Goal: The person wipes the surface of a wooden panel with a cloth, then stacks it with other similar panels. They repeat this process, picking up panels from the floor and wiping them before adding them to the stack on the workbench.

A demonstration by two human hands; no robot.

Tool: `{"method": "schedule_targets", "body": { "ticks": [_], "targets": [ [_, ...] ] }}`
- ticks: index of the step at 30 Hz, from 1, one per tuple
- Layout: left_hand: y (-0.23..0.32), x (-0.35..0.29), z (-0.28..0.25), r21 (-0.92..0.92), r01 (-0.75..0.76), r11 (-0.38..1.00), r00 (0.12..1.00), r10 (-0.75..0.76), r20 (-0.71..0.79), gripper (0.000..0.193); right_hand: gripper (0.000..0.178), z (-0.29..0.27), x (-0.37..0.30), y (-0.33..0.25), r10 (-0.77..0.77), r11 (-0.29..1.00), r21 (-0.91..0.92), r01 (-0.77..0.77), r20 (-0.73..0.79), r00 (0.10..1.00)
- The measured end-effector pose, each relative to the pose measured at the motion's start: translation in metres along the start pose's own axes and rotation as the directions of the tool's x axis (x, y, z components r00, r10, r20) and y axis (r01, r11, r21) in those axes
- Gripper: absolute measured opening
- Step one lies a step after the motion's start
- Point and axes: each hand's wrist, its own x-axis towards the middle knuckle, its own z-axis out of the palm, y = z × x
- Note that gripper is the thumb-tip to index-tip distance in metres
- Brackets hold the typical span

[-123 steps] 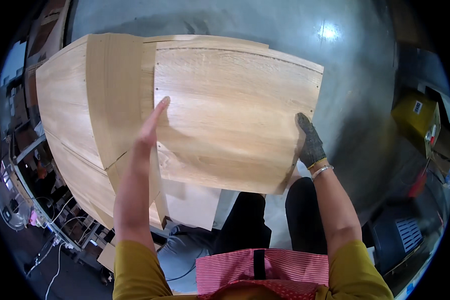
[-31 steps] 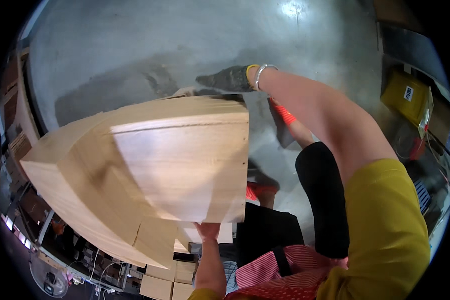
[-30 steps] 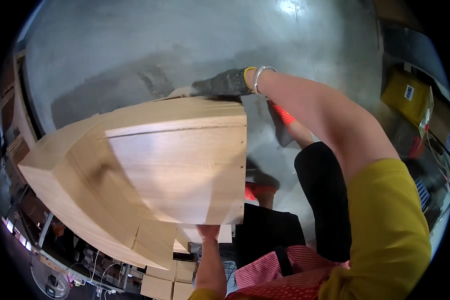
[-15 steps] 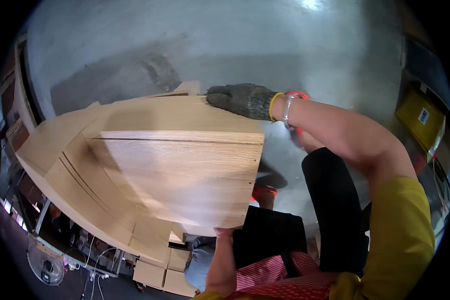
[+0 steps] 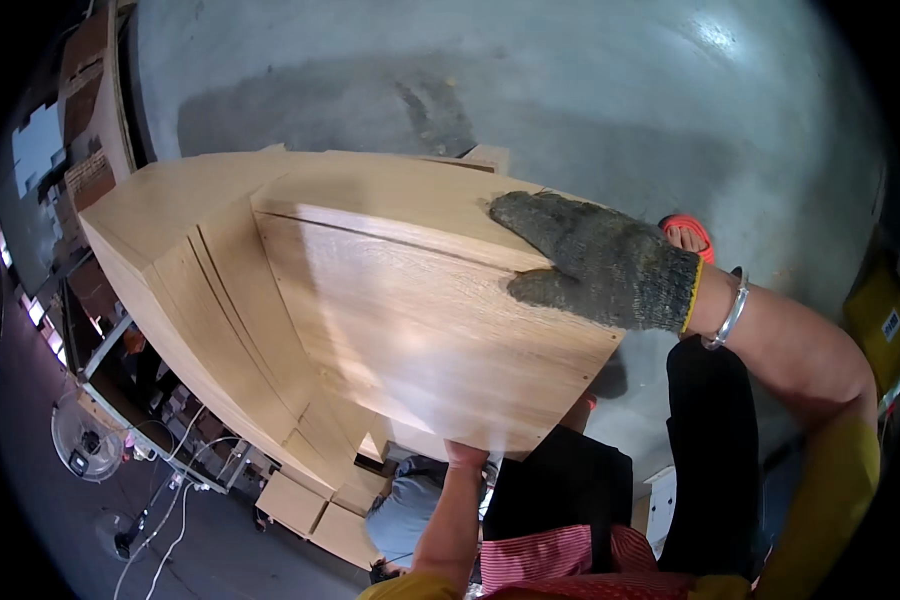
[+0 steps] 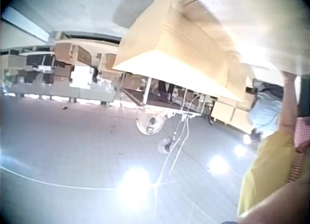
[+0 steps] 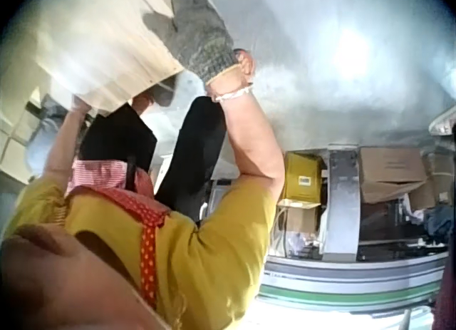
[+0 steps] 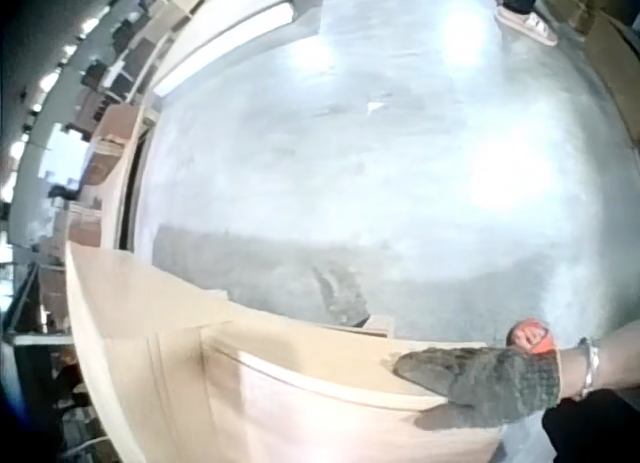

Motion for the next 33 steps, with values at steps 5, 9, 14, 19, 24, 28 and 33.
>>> {"method": "schedule_targets", "body": {
  "ticks": [5,9,14,19,24,28,33],
  "targets": [
    [0.001,0.009,-0.014,0.017,-0.032,0.999,0.996,0.031,0.088,0.063,0.071,-0.004,0.005,-0.002,0.056,0.993,0.104,-0.063,0.076,0.996],
    [0.041,0.026,-0.034,-0.015,-0.208,0.978,0.972,0.208,0.107,0.065,0.073,-0.011,0.028,-0.031,0.019,0.999,-0.032,-0.016,0.098,0.995],
    [0.107,0.025,0.011,-0.094,-0.277,0.956,0.948,0.288,0.138,0.065,0.065,0.024,0.092,-0.04,-0.159,0.985,-0.072,0.157,-0.02,0.987],
    [0.111,0.037,0.01,-0.144,-0.27,0.952,0.945,0.291,0.15,0.064,0.059,0.026,0.105,-0.05,-0.001,0.996,0.084,0.003,-0.021,1.0],
    [0.116,0.025,0.008,-0.359,-0.23,0.905,0.908,0.332,0.256,0.064,0.058,0.033,0.116,-0.036,-0.133,0.985,-0.123,0.124,-0.06,0.989],
    [0.092,0.024,-0.004,-0.341,-0.272,0.9,0.94,0.324,0.104,0.075,0.055,0.012,0.12,-0.029,0.078,0.932,-0.357,-0.063,0.028,0.997],
    [-0.027,-0.053,-0.021,-0.346,-0.223,0.911,0.974,0.218,-0.054,0.071,0.05,-0.015,0.064,-0.014,0.143,0.964,-0.226,-0.14,-0.001,0.99]
  ]
}}
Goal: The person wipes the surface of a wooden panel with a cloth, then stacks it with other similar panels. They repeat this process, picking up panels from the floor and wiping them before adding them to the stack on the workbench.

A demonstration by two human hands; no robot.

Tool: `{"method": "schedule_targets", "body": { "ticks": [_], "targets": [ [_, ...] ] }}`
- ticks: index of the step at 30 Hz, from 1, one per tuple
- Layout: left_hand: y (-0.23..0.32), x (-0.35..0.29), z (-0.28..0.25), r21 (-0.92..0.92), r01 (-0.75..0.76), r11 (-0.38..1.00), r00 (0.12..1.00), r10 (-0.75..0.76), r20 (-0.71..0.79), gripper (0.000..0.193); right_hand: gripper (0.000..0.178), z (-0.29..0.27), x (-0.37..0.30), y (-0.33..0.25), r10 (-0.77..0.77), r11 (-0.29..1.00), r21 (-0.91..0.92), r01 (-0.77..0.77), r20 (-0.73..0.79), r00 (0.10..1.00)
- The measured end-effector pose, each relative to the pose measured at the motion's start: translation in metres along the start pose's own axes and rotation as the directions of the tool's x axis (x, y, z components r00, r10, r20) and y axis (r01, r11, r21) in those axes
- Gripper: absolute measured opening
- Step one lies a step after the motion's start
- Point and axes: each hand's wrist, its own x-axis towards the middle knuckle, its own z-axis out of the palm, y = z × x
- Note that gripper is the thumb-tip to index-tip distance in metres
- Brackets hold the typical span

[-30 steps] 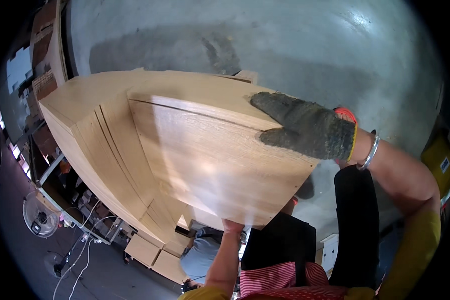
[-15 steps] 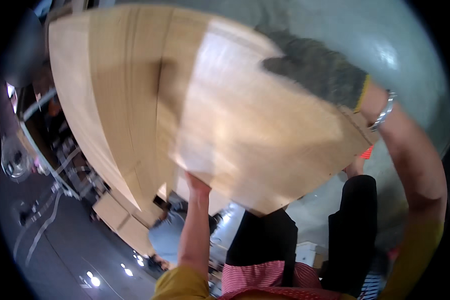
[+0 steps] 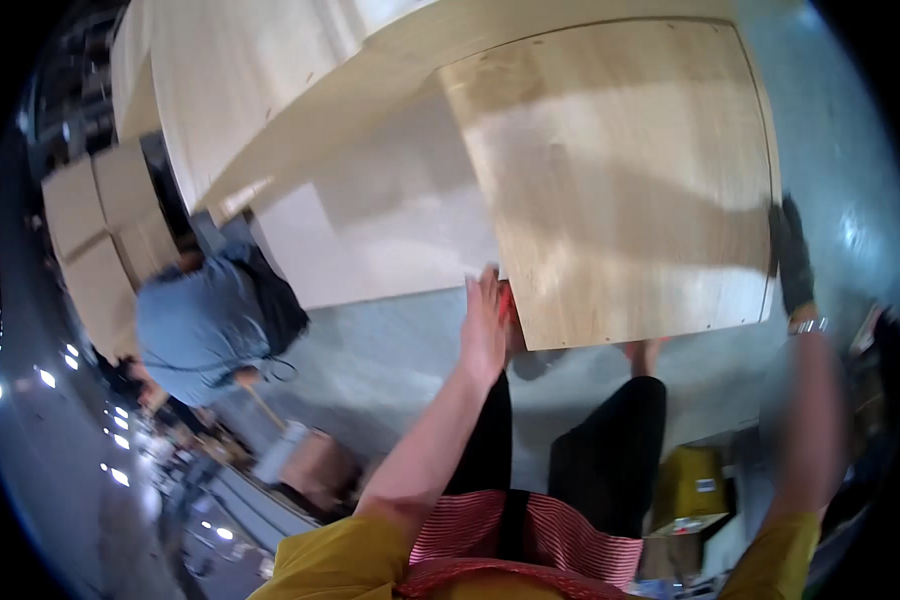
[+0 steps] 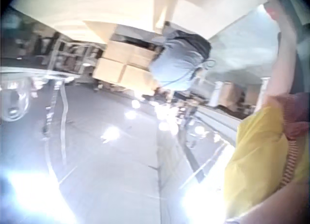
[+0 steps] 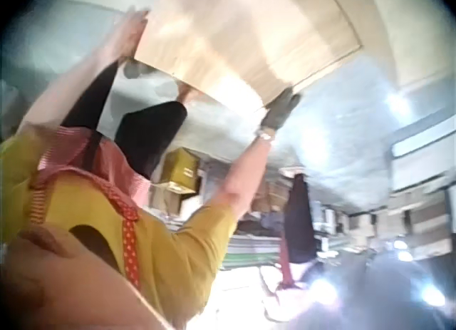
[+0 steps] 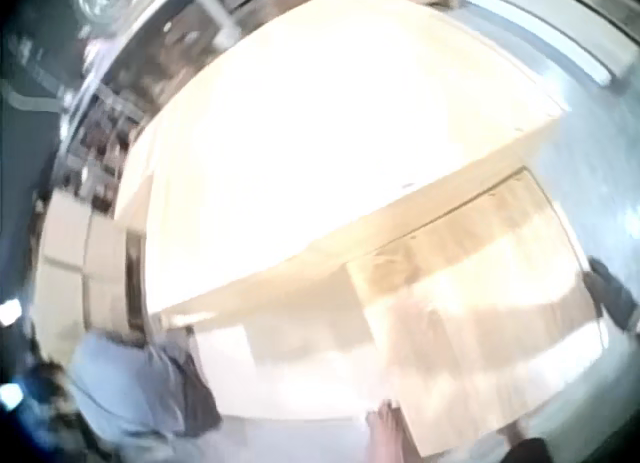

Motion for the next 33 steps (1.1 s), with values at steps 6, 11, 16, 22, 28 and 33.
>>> {"method": "schedule_targets", "body": {
  "ticks": [6,11,16,22,28,33],
  "targets": [
    [-0.098,-0.048,-0.034,-0.378,0.322,0.868,0.867,-0.431,-0.249,0.078,0.056,0.023,-0.101,-0.004,0.452,0.892,0.073,-0.446,-0.154,0.879],
    [-0.099,-0.034,-0.046,-0.616,0.348,0.707,0.88,-0.473,-0.046,0.077,0.06,0.056,-0.11,-0.045,0.608,0.789,0.078,-0.61,-0.252,0.753],
    [-0.076,-0.034,-0.037,-0.539,0.381,0.751,0.879,-0.475,-0.041,0.072,0.057,0.081,-0.126,-0.051,0.869,0.476,0.554,-0.683,-0.178,0.462],
    [-0.066,-0.019,-0.019,0.301,-0.196,0.933,0.961,0.243,-0.128,0.057,0.052,0.163,-0.146,-0.079,0.816,0.359,0.573,-0.736,0.19,0.546],
    [-0.047,-0.019,-0.013,0.282,-0.156,0.947,0.988,0.151,0.038,0.06,0.057,0.19,-0.138,-0.106,0.798,0.398,0.512,-0.761,0.217,0.563],
    [-0.05,-0.019,-0.005,0.382,-0.212,0.899,0.973,0.23,0.0,0.061,0.067,0.175,-0.143,-0.105,0.803,0.409,0.395,-0.822,0.273,0.53]
  ]
}}
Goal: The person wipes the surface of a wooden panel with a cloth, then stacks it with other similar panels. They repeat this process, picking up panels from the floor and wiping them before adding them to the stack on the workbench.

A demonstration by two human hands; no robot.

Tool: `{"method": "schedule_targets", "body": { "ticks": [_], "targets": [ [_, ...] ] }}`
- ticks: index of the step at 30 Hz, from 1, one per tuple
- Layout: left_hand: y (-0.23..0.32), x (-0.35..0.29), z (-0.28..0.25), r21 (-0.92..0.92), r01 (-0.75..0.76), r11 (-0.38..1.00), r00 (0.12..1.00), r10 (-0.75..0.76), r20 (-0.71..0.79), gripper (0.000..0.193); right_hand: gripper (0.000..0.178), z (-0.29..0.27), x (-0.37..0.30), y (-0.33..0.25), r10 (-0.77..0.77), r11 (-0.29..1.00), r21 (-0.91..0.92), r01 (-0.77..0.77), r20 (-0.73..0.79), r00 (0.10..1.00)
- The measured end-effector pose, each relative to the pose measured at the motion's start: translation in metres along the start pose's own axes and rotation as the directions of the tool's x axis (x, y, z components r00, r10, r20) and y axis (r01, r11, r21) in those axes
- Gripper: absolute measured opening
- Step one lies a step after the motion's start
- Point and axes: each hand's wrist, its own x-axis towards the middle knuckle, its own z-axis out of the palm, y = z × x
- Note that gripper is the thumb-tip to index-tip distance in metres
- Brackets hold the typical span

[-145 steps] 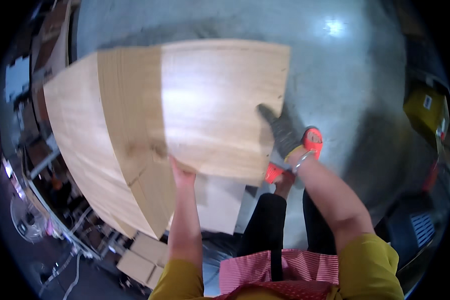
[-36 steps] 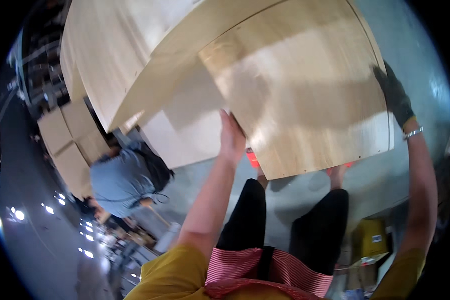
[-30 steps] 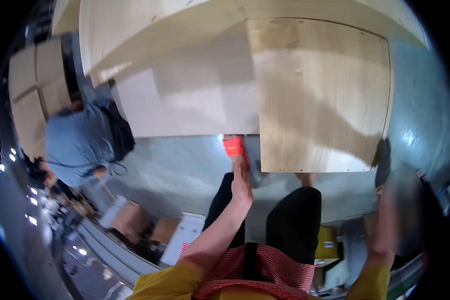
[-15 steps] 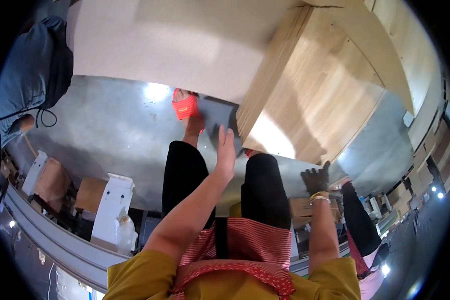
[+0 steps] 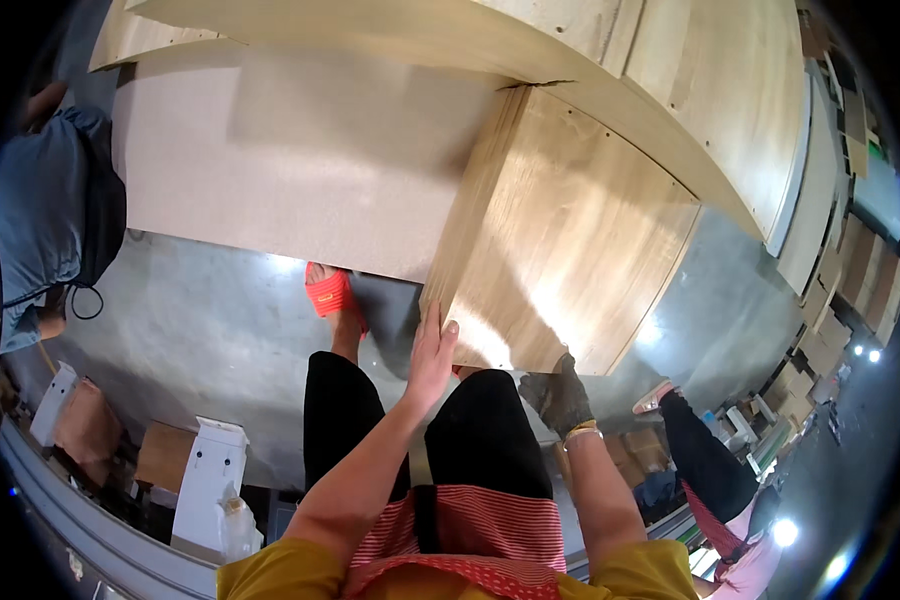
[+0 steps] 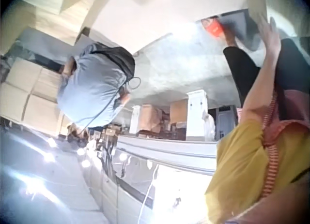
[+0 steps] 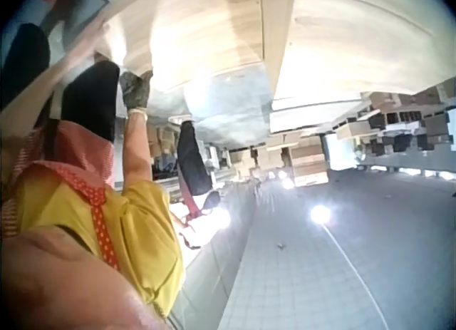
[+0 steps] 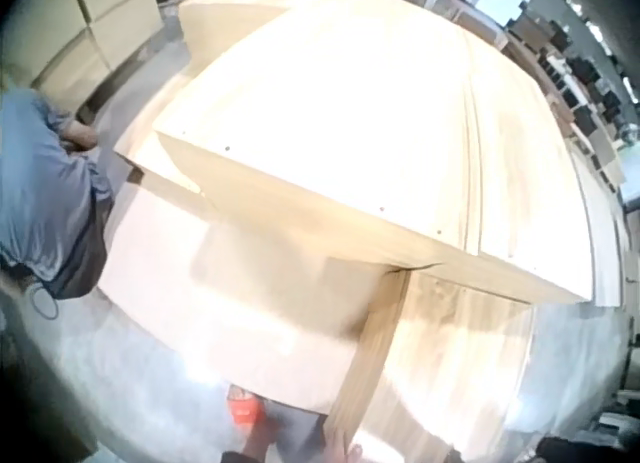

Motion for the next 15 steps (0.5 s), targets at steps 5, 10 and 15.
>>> {"method": "schedule_targets", "body": {
  "ticks": [5,10,15],
  "targets": [
    [0.012,0.019,0.013,-0.199,0.023,0.98,0.994,-0.043,-0.1,0.062,0.047,-0.047,0.006,-0.015,-0.069,0.981,-0.181,0.072,0.02,0.997],
    [0.052,0.115,-0.038,-0.534,0.018,0.845,0.997,0.024,0.071,0.074,0.03,-0.163,0.042,-0.116,-0.689,0.614,-0.712,0.34,-0.274,0.671],
    [0.119,0.21,-0.036,-0.495,0.024,0.868,0.971,0.097,0.217,0.077,0.054,-0.173,0.08,-0.23,-0.742,0.587,-0.505,0.633,-0.024,0.67]
  ]
}}
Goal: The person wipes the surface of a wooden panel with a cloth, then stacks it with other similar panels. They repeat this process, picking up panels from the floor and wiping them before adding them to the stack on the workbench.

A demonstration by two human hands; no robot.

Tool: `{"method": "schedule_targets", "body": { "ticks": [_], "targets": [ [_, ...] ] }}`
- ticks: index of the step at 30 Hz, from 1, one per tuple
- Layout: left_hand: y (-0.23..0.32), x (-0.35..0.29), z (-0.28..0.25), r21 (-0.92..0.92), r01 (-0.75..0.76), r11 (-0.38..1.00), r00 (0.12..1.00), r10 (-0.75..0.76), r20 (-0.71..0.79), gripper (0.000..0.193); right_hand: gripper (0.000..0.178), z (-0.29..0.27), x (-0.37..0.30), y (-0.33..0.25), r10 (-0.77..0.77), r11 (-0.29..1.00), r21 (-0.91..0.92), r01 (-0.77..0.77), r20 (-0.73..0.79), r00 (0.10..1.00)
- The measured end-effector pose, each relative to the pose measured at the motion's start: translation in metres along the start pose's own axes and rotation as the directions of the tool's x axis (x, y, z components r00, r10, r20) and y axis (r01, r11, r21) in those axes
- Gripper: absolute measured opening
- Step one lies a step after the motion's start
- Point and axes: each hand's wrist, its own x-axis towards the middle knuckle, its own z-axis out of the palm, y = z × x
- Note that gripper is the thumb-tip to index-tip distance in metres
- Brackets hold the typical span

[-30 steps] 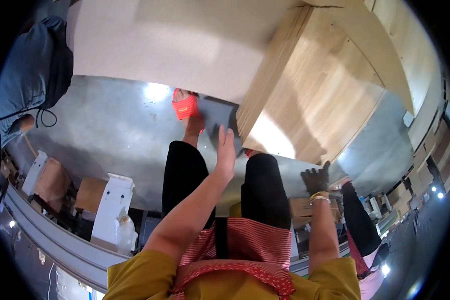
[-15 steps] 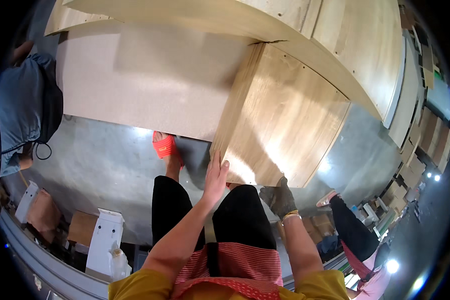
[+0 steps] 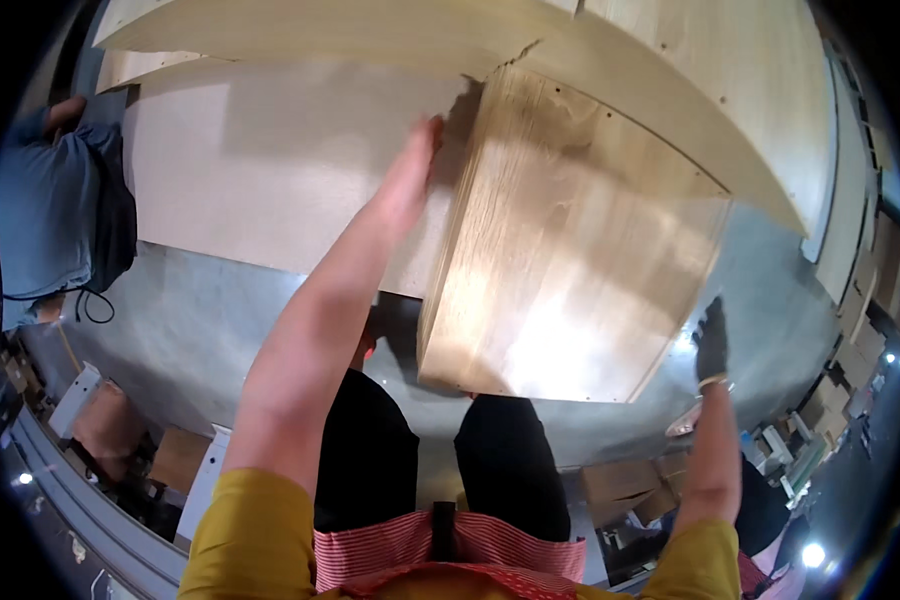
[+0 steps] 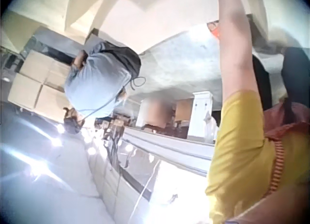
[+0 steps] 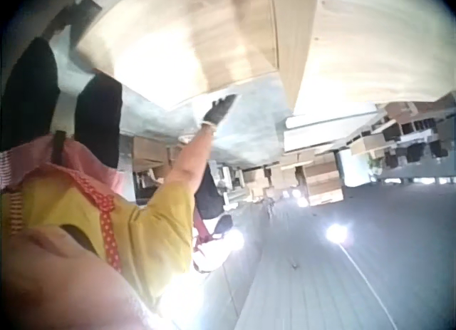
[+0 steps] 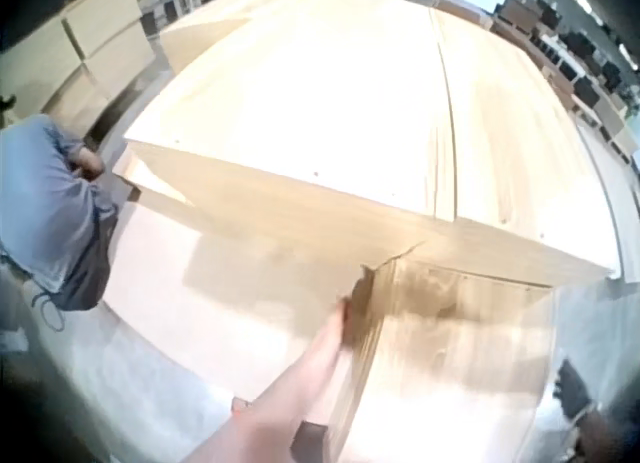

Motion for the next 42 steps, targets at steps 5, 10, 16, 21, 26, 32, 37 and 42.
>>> {"method": "schedule_targets", "body": {
  "ticks": [5,10,16,21,26,32,37,42],
  "targets": [
    [-0.022,0.045,0.04,-0.155,-0.037,0.987,0.976,0.069,0.205,0.071,0.068,0.045,0.062,-0.029,0.008,0.972,0.225,-0.069,0.261,0.965],
    [-0.02,0.054,0.034,0.117,-0.022,0.993,0.992,0.007,0.123,0.077,0.07,0.059,0.075,-0.032,-0.003,0.979,0.204,-0.01,0.067,0.998],
    [-0.078,-0.068,-0.012,0.733,-0.193,0.653,0.967,0.253,0.029,0.065,0.052,-0.036,0.037,0.025,-0.473,0.832,-0.199,0.518,0.234,0.849],
    [-0.146,-0.36,-0.195,0.748,0.466,0.472,0.857,-0.031,-0.514,0.071,0.053,0.005,-0.108,0.058,-0.318,0.944,0.214,0.249,0.398,0.861],
    [-0.067,-0.67,-0.164,0.4,0.81,0.428,0.524,-0.222,-0.822,0.044,0.042,0.018,-0.266,-0.007,-0.171,0.771,-0.401,0.495,0.619,0.767],
    [-0.178,-0.842,-0.09,-0.088,0.623,0.777,0.35,-0.378,-0.857,0.029,0.01,0.041,-0.342,-0.201,0.08,0.923,-0.318,0.215,0.707,0.703],
    [-0.145,-0.825,-0.078,-0.215,0.252,0.944,0.587,-0.326,-0.741,0.034,0.007,0.057,-0.373,-0.314,0.001,0.995,-0.084,0.054,0.547,0.837],
    [-0.105,-0.872,-0.151,-0.262,-0.02,0.965,0.567,-0.205,-0.798,0.033,0.014,0.109,-0.398,-0.306,0.159,0.947,-0.316,0.053,0.607,0.779]
  ]
}}
